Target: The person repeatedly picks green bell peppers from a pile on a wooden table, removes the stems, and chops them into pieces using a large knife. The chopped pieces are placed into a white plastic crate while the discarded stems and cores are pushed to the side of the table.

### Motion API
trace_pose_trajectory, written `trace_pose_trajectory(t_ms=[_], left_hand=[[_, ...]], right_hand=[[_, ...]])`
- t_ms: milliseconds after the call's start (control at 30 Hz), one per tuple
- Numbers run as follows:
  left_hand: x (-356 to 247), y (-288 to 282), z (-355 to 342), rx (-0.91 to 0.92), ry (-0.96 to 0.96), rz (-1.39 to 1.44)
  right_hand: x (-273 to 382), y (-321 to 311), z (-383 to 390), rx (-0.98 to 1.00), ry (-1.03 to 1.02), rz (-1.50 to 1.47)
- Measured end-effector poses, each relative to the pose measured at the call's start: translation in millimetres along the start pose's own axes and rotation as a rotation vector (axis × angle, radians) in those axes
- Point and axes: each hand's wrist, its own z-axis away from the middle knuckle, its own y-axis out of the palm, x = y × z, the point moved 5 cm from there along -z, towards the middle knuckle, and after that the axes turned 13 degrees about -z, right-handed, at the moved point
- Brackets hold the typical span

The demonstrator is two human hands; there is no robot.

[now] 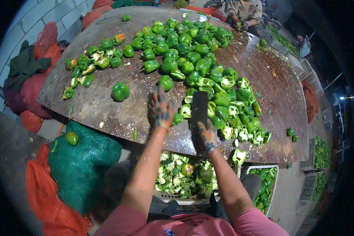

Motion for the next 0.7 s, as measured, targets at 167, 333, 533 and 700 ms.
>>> trace_pose_trajectory(t_ms=[167,333,533,700], left_hand=[[16.8,20.0,-92.1,0.254,0.106,-0.065],[32.8,16.3,-25.9,0.233,0.185,-0.092],[41.7,-7.7,37.6,0.142,0.095,-0.223],[48.5,-21.5,46.5,-0.072,0.102,-0.156]], right_hand=[[-7.8,-4.2,-35.6,0.039,-0.051,-0.221],[54.4,-0.6,-11.3,0.151,-0.134,0.000],[137.8,52.1,-0.5,0.323,-0.078,0.362],[57.0,102.1,-12.7,0.439,-0.248,0.691]])
